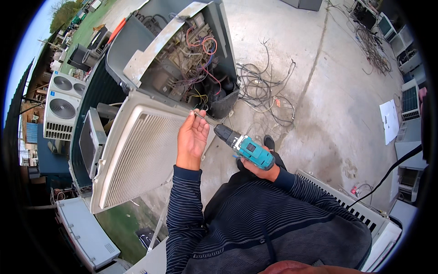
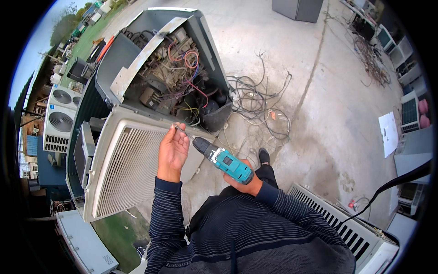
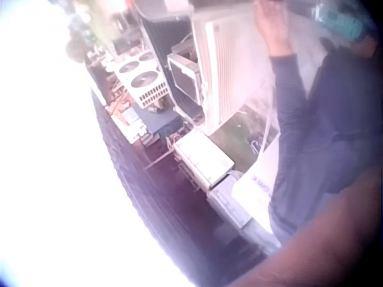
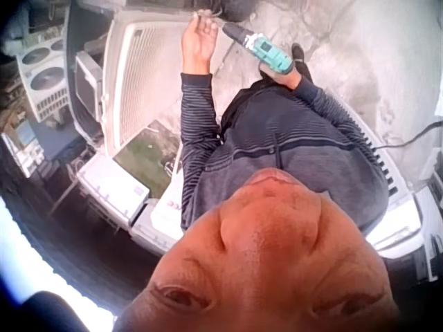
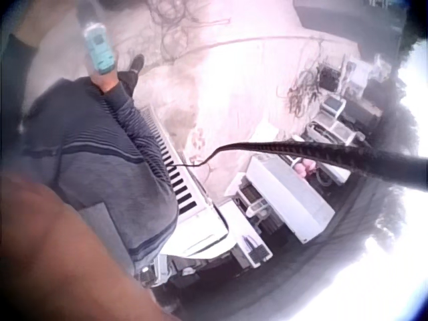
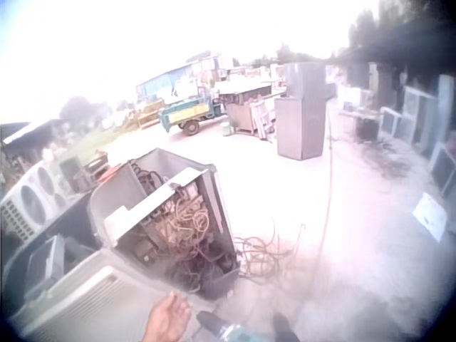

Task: The person disassembles an air conditioner unit, removes a circuit board, and then reassembles the unit using a power drill. They handle wires, a circuit board, and the appliance casing.

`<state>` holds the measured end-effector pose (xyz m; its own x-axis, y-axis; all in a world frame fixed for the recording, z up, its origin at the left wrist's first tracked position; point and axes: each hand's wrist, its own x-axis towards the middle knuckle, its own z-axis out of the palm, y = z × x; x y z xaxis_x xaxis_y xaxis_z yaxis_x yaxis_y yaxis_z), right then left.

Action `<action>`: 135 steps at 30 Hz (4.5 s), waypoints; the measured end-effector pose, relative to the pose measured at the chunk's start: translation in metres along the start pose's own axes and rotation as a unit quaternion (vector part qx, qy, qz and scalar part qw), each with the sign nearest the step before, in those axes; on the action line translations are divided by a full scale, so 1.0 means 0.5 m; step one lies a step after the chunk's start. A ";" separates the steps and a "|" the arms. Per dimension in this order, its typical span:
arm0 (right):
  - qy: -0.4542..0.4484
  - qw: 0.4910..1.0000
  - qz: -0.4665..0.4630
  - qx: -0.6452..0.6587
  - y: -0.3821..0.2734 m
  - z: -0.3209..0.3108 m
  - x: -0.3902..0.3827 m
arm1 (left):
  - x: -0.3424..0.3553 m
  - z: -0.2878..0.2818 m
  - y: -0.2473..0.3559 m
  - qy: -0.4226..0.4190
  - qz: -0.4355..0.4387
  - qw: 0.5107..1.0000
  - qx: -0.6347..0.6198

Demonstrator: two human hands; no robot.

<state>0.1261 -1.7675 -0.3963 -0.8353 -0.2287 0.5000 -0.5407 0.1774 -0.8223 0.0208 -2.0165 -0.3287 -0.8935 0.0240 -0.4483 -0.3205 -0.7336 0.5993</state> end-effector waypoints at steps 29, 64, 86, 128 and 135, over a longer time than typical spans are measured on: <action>0.086 0.993 -0.034 -0.077 0.138 -0.194 0.074 | 0.269 0.555 0.213 0.019 0.579 0.283 0.764; 0.146 0.979 0.107 0.097 0.287 -0.315 0.150 | 0.400 0.629 0.168 0.099 0.405 0.137 0.899; 0.239 0.959 0.144 0.057 0.285 -0.222 0.119 | 0.461 0.620 0.129 -0.287 0.269 -0.315 0.864; 0.293 0.887 0.292 0.204 0.313 -0.139 0.067 | 0.627 0.354 -0.080 -0.165 0.304 -0.331 0.878; 0.275 0.870 0.325 0.248 0.299 -0.162 0.067 | 0.597 0.370 -0.105 -0.157 0.299 -0.287 0.896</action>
<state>0.0092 -1.6713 -0.4804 -0.9436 0.2822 -0.1730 0.0601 -0.3680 -0.9279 -0.2873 -1.8451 -0.3715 -0.6850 0.6537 -0.3217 0.5407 0.1603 -0.8258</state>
